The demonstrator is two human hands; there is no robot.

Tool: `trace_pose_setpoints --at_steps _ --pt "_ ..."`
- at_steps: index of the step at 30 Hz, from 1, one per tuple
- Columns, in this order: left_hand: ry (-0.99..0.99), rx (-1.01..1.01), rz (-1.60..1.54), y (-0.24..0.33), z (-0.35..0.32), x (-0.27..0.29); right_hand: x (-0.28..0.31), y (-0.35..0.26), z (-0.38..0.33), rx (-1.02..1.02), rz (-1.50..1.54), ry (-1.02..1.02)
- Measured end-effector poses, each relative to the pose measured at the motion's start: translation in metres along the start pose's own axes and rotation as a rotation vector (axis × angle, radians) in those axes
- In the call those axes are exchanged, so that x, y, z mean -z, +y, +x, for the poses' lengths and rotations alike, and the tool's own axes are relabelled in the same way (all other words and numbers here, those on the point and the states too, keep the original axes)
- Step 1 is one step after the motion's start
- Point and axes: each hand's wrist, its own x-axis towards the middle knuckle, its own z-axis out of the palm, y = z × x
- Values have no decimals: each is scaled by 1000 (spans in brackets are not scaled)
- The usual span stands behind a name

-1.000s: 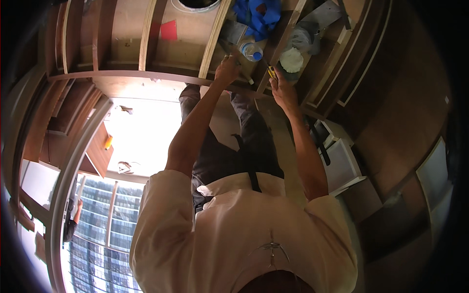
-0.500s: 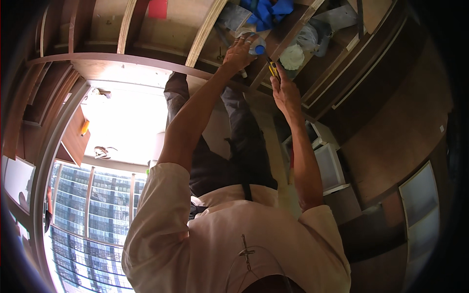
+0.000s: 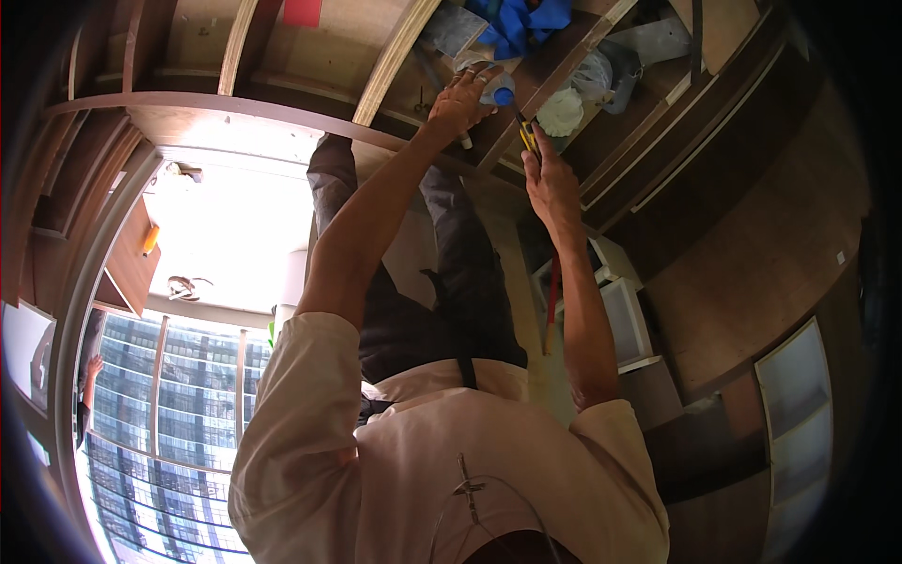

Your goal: The person uses a metal file to smooth the edges of a wooden cabinet frame. They then use a utility knife to cut a strip of material on the balcony. Finally, the person wipes the wooden surfaces with a white cloth.

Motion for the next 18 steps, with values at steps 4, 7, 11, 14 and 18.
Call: trace_pose_setpoints --at_steps 4,7,11,14,18 --pt "2 -20 -22 -3 0 -2 3 3 4 105 -109 25" --pt "27 -60 -49 -4 1 -4 10 4 9 118 -202 -16" --pt "12 -67 -34 -4 1 -3 17 1 15 89 -132 -57" --pt "-8 -51 -31 -2 1 -1 17 -3 17 -33 1 -119" --pt "-37 -25 -46 -1 1 1 13 -5 17 -27 32 -91"
